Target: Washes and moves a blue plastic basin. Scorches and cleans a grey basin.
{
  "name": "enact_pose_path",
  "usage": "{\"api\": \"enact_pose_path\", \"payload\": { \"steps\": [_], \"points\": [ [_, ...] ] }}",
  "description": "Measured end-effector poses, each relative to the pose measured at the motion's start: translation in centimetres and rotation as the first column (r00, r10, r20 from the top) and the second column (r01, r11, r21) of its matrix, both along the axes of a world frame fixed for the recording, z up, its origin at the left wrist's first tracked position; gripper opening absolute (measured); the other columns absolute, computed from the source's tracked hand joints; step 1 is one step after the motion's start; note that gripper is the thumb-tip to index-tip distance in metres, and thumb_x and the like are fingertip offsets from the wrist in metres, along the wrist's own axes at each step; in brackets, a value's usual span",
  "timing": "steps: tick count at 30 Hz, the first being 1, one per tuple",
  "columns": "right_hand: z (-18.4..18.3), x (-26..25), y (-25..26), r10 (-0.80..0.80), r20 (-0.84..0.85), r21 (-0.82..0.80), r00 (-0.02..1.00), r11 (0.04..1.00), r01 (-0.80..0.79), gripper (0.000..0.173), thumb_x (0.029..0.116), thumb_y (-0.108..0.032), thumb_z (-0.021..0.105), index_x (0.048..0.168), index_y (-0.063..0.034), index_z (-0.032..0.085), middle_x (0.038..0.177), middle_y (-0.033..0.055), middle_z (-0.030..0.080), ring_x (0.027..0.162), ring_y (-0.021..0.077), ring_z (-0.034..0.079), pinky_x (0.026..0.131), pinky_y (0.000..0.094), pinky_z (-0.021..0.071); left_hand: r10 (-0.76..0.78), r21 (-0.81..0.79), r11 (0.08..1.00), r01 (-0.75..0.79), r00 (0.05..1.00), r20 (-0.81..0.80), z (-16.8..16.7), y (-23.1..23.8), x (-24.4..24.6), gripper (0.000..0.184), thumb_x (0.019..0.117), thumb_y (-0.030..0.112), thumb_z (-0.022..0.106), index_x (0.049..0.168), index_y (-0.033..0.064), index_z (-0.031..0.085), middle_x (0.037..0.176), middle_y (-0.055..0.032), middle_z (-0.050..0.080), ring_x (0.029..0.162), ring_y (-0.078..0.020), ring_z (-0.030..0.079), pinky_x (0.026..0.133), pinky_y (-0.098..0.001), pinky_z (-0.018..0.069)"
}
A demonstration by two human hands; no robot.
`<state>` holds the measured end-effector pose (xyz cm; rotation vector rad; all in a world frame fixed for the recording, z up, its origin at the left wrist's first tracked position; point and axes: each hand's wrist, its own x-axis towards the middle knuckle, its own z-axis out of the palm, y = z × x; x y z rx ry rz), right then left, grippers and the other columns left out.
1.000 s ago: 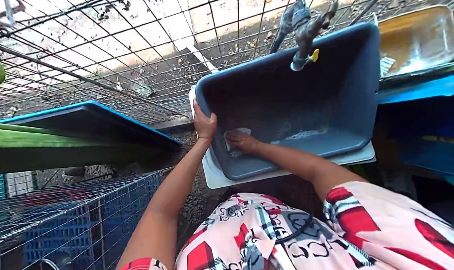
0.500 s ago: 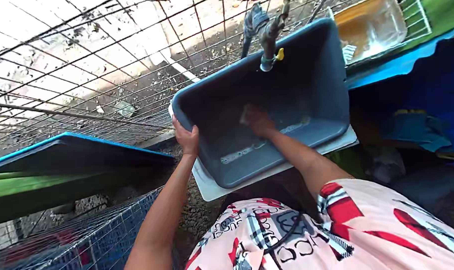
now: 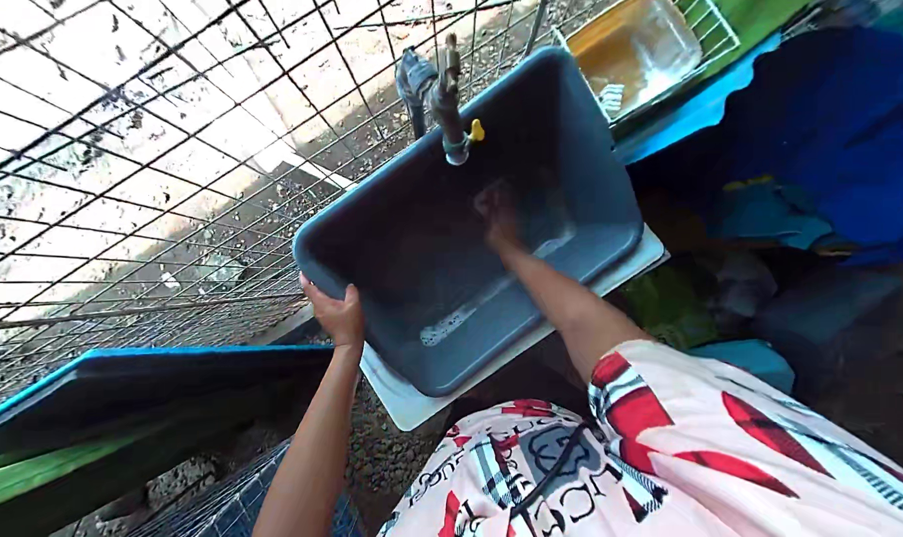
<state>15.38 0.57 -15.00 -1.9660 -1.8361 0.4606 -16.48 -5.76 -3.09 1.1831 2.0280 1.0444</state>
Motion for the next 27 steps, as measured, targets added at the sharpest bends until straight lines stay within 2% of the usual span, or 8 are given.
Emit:
{"api": "enact_pose_path", "payload": {
  "steps": [3, 6, 9, 14, 16, 18, 22, 27],
  "points": [
    [2.4, 6.1, 4.3, -0.027, 0.168, -0.092, 0.985, 0.995, 0.043, 0.057, 0.1031, -0.008, 0.049, 0.159, -0.0079, 0.038, 0.161, 0.0280, 0.036, 0.149, 0.0497, 0.033, 0.119, 0.0658, 0.0292, -0.010, 0.007, 1.000, 0.011, 0.999, -0.044, 0.4, 0.4, 0.4, 0.093, 0.0832, 0.005, 0.067, 0.160, -0.0041, 0.016, 0.154, -0.0305, 0.041, 0.142, -0.0358, 0.045, 0.117, -0.0457, 0.0353],
    [4.5, 9.5, 4.1, 0.019, 0.286, -0.211, 0.958, 0.976, 0.043, 0.049, 0.1015, 0.000, 0.049, 0.150, 0.0069, 0.044, 0.154, 0.0350, 0.041, 0.142, 0.0544, 0.039, 0.114, 0.0679, 0.0335, -0.009, -0.001, 1.000, 0.009, 0.999, -0.031, 0.3, -0.1, 0.2, 0.092, 0.0836, 0.004, 0.067, 0.160, -0.0008, 0.017, 0.153, -0.0282, 0.044, 0.140, -0.0348, 0.048, 0.115, -0.0478, 0.0386],
    [5.2, 9.9, 0.5, 0.041, 0.326, -0.293, 0.945, 0.954, 0.059, 0.043, 0.0984, 0.004, 0.053, 0.140, 0.0157, 0.049, 0.152, 0.0368, 0.042, 0.139, 0.0552, 0.042, 0.112, 0.0688, 0.0352, -0.018, -0.007, 1.000, 0.018, 1.000, -0.024, 0.3, -0.1, 0.2, 0.090, 0.0853, 0.006, 0.067, 0.160, 0.0000, 0.018, 0.152, -0.0274, 0.045, 0.138, -0.0356, 0.049, 0.114, -0.0502, 0.0391],
    [4.4, 9.3, -3.0, -0.048, 0.378, -0.408, 0.925, 0.888, 0.213, 0.036, 0.0994, 0.000, 0.053, 0.131, 0.0181, 0.056, 0.145, 0.0394, 0.047, 0.136, 0.0571, 0.043, 0.111, 0.0708, 0.0328, -0.005, -0.034, 0.999, 0.004, 1.000, -0.026, 0.7, -0.4, 0.4, 0.086, 0.0871, 0.006, 0.067, 0.159, -0.0010, 0.021, 0.147, -0.0298, 0.050, 0.134, -0.0403, 0.052, 0.110, -0.0551, 0.0417],
    [4.8, 9.2, -4.1, -0.019, 0.440, -0.537, 0.898, 0.796, 0.280, 0.037, 0.0993, -0.006, 0.058, 0.128, 0.0169, 0.060, 0.139, 0.0397, 0.053, 0.135, 0.0564, 0.046, 0.113, 0.0726, 0.0287, -0.006, -0.046, 0.999, 0.005, 1.000, -0.024, 0.8, -0.6, 0.5, 0.085, 0.0874, 0.007, 0.066, 0.159, -0.0004, 0.022, 0.144, -0.0306, 0.052, 0.131, -0.0415, 0.055, 0.108, -0.0568, 0.0434],
    [5.4, 8.8, -4.7, 0.006, 0.490, -0.603, 0.872, 0.724, 0.335, 0.038, 0.0979, -0.013, 0.062, 0.125, 0.0144, 0.063, 0.137, 0.0370, 0.055, 0.134, 0.0535, 0.048, 0.111, 0.0716, 0.0316, 0.004, -0.044, 0.999, -0.005, 0.999, -0.037, 0.9, -0.5, 0.4, 0.084, 0.0870, 0.009, 0.067, 0.158, -0.0004, 0.024, 0.137, -0.0312, 0.057, 0.125, -0.0428, 0.060, 0.103, -0.0582, 0.0464],
    [5.7, 4.0, -7.3, 0.165, 0.488, -0.710, 0.857, 0.645, 0.281, 0.038, 0.0987, -0.016, 0.061, 0.124, 0.0118, 0.064, 0.136, 0.0371, 0.057, 0.132, 0.0566, 0.049, 0.107, 0.0755, 0.0328, 0.011, -0.011, 1.000, -0.011, 1.000, -0.020, 0.6, -1.2, 0.3, 0.084, 0.0849, 0.005, 0.067, 0.157, -0.0039, 0.025, 0.142, -0.0278, 0.056, 0.131, -0.0349, 0.058, 0.110, -0.0482, 0.0443],
    [7.4, -9.4, -12.7, 0.398, 0.192, -0.859, 0.897, 0.510, -0.042, 0.038, 0.1006, -0.020, 0.058, 0.119, 0.0116, 0.066, 0.130, 0.0355, 0.061, 0.125, 0.0568, 0.054, 0.098, 0.0783, 0.0385, -0.003, 0.025, 1.000, 0.004, 1.000, -0.009, 0.4, -1.2, 0.2, 0.083, 0.0846, 0.007, 0.064, 0.158, -0.0026, 0.025, 0.146, -0.0243, 0.054, 0.134, -0.0313, 0.056, 0.111, -0.0449, 0.0447]
  ]
}}
